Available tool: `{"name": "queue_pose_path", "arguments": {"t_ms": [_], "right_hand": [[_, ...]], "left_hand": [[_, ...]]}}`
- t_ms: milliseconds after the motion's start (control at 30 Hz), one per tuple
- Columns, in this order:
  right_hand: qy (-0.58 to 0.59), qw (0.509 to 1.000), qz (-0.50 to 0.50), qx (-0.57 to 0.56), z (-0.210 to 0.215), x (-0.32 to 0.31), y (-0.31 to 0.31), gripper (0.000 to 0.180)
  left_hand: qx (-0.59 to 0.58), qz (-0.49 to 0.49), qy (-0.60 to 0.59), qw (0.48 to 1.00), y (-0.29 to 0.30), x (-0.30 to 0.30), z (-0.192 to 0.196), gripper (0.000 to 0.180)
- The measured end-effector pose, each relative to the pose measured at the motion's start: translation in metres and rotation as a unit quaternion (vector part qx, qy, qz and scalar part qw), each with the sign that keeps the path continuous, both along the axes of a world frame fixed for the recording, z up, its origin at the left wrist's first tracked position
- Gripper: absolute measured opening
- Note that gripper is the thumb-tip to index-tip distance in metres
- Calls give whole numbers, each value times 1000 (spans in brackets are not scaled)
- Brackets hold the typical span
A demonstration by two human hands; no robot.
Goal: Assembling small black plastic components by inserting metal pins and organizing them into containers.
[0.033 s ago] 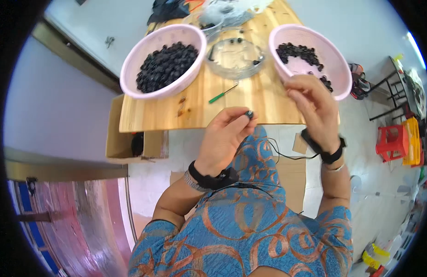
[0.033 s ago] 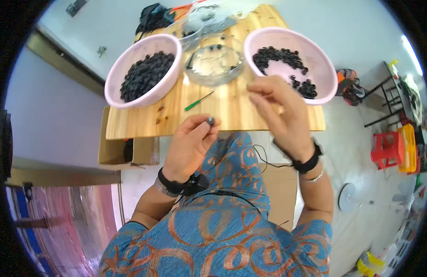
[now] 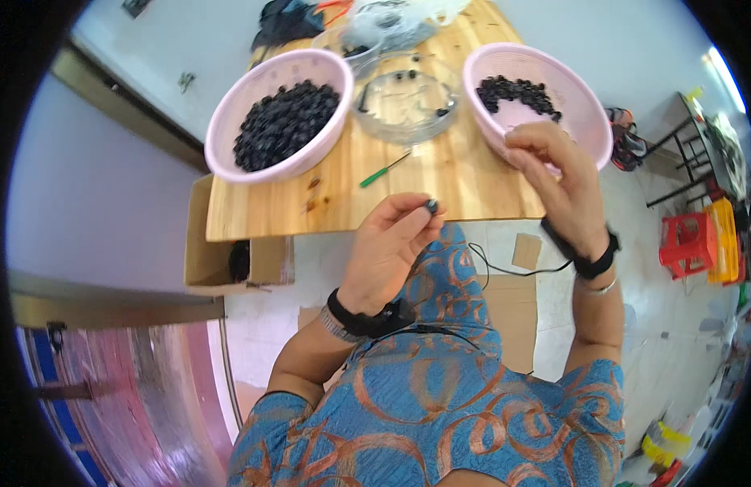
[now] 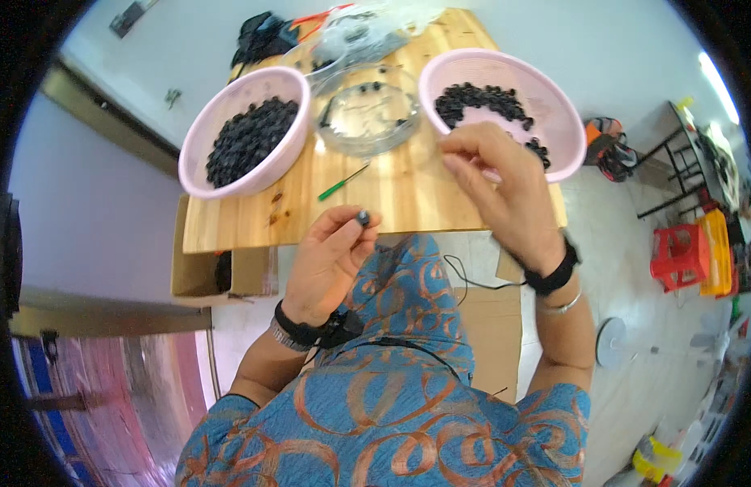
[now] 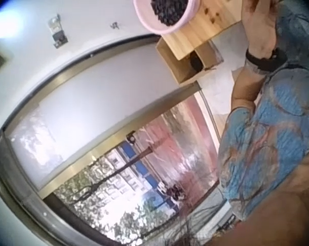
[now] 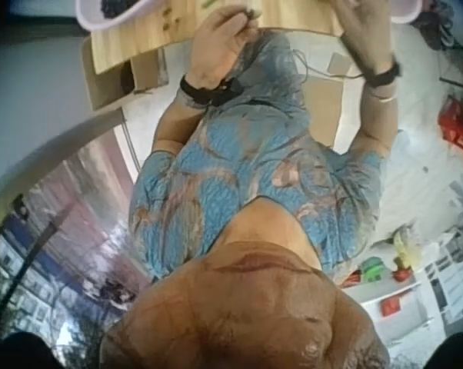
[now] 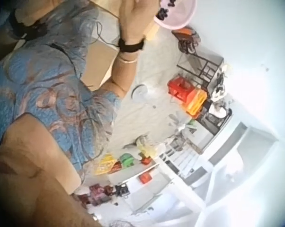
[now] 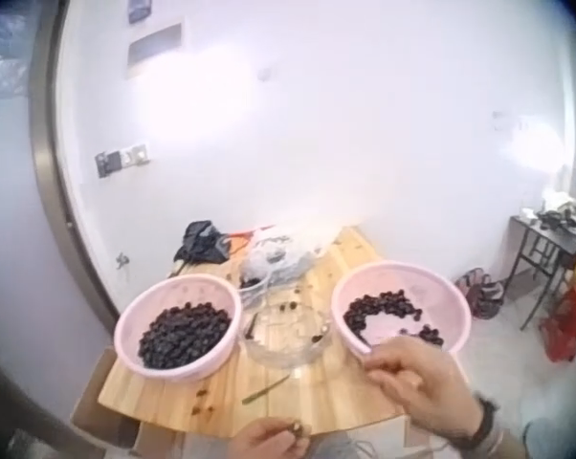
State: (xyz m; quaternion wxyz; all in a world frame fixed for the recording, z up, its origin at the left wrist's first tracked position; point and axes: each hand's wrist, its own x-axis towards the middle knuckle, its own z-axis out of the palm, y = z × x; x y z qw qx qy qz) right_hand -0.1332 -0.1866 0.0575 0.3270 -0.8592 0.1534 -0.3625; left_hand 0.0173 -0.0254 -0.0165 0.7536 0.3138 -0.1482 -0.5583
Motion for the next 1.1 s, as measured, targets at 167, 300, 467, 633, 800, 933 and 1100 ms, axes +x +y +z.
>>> {"name": "queue_pose_path", "arguments": {"t_ms": [167,300,467,633,800,933,1100], "right_hand": [[238,947,-49,-209,12,-13,-103,17],[448,878,-34,-164,-15,-3,-156,21],[549,821,-31,-154,-36,19,-177,16],[596,796,-28,-102,-44,38,-182,16],[606,782,-27,-141,-55,41,-182,14],[601,779,-14,-180,-46,40,-170,13],[276,959,-20,-67,-15,33,-142,14]], "left_hand": [[-10,-18,-3,1000,-3,-3,-7,17],[9,-16,0,1000,-7,-8,-11,17],[24,-33,8,999,-8,-8,-15,17],[20,-34,21,999,-9,-3,-21,17],[31,-25,21,999,-9,-4,-18,17],[40,-21,17,999,-9,-6,-15,21],[57,19,-11,998,-13,0,-7,26]]}}
